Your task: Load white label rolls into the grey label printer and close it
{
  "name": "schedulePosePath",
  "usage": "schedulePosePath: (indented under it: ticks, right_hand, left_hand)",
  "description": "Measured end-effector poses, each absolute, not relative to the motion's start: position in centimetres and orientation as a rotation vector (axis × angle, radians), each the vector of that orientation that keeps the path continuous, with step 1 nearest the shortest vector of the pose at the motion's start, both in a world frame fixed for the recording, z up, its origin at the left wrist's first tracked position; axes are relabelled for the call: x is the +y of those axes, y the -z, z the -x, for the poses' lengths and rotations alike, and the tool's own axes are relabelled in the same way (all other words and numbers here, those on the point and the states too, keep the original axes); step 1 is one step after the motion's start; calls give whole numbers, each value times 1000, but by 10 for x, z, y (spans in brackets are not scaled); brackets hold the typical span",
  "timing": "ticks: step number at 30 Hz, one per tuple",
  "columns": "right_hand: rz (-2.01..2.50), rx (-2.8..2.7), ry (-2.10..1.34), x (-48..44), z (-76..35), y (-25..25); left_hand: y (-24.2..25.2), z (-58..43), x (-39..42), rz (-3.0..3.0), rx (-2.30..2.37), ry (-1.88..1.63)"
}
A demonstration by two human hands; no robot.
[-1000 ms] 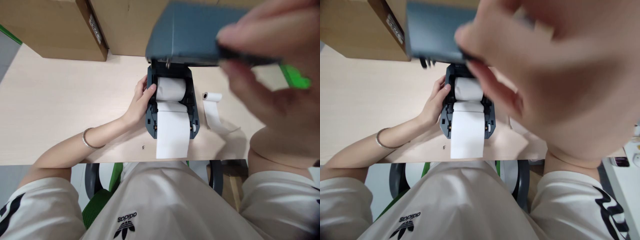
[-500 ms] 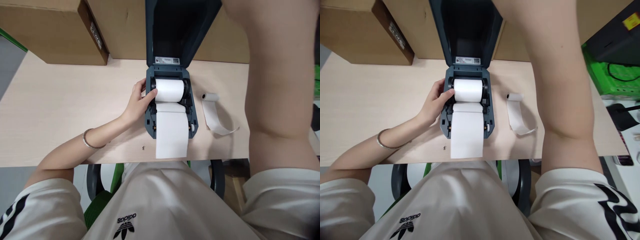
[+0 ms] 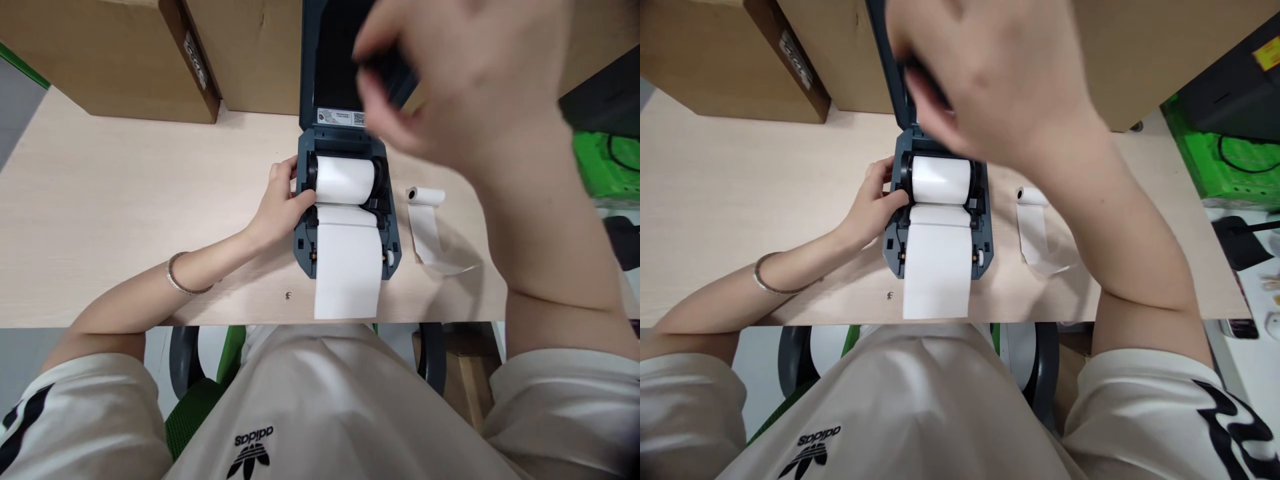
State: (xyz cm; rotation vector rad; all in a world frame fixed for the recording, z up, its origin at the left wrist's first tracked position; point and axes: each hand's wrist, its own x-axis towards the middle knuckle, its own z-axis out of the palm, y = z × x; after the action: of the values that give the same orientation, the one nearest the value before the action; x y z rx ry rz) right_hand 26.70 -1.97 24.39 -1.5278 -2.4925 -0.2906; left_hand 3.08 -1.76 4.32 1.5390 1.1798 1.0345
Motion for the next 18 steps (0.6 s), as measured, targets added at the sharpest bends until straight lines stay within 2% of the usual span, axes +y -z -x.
schedulePosePath:
  ticks: [5, 9, 14, 18]
  right_hand:
    - [1594, -2882, 65, -11, -259, -181]
    - [1461, -2895, 129, 7, -267, -140]
    - [1396, -2811, 205, -10, -281, -162]
    - [1268, -2637, 61, -40, -317, -204]
  left_hand:
    - [-47, -34, -18, -1544, 1212, -1059]
    - [-51, -35, -18, -1599, 1245, -1041]
    - [-47, -31, -17, -1601, 1184, -1062]
    - [-41, -27, -15, -1602, 1126, -1090]
